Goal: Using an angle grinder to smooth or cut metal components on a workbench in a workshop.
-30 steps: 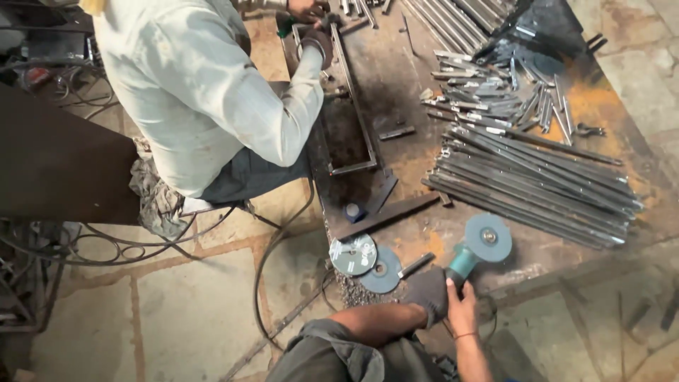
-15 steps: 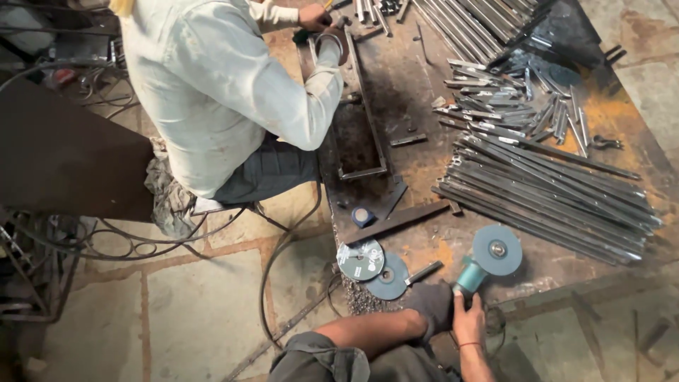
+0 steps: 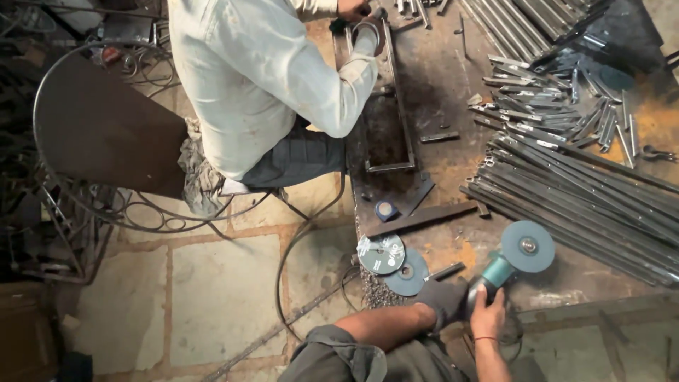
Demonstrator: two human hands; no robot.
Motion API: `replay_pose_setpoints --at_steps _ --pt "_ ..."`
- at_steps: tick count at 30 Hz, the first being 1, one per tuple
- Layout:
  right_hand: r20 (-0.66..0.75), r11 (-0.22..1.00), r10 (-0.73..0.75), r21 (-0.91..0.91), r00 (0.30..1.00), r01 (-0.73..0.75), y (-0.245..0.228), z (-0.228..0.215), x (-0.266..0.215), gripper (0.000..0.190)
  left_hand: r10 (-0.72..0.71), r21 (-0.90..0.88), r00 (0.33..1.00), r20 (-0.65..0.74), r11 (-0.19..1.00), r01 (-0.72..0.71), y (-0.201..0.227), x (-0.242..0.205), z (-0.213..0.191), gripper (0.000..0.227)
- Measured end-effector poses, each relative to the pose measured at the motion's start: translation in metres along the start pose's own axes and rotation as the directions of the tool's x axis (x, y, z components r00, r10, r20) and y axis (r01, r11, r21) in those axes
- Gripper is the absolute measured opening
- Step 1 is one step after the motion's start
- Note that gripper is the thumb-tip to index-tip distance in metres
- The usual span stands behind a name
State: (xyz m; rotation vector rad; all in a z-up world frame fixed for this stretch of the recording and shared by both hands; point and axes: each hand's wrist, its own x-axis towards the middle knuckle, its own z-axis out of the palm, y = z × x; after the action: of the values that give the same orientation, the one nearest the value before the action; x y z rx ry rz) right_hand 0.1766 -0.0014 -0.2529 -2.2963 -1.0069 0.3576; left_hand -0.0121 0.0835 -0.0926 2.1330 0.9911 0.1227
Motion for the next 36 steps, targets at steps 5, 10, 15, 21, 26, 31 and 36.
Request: replay_pose_setpoints --at_steps 5,10,15,21,26,31,36 --pt "-0.033 0.992 -0.011 -0.123 0.999 0.007 -0.018 -0.007 -0.001 0.074 0.033 0.014 0.999 -0.017 0.999 -0.033 -0.003 -0.005 -0.004 0.028" --pt "-0.009 0.992 -0.02 -0.125 1.0 0.019 -0.009 -0.005 -0.001 0.074 -0.008 -0.024 0.999 0.038 1.0 0.009 0.001 -0.012 -0.011 0.033" --pt "-0.039 0.99 -0.032 -0.137 0.999 0.027 0.004 0.0 -0.001 0.075 0.036 -0.016 0.998 -0.055 0.999 -0.037 -0.007 -0.01 0.012 0.03" --pt "-0.04 0.984 -0.095 -0.157 0.995 0.088 0.023 0.009 0.0 0.075 0.065 -0.012 0.995 -0.07 0.998 -0.066 -0.006 -0.01 0.008 0.036" --pt "-0.044 0.993 -0.061 -0.099 0.997 0.057 -0.015 -0.011 -0.006 0.077 -0.008 0.02 1.0 -0.027 1.0 0.009 -0.01 -0.003 0.018 0.032" --pt "-0.014 0.993 0.002 -0.115 1.0 -0.004 -0.025 -0.02 -0.014 0.077 0.011 0.004 1.0 -0.009 1.0 -0.011 -0.003 -0.012 0.005 0.038" --pt "-0.019 0.999 0.01 -0.052 1.0 -0.011 -0.015 -0.013 -0.009 0.08 -0.023 0.009 0.999 0.031 1.0 0.023 -0.003 -0.009 0.004 0.039"
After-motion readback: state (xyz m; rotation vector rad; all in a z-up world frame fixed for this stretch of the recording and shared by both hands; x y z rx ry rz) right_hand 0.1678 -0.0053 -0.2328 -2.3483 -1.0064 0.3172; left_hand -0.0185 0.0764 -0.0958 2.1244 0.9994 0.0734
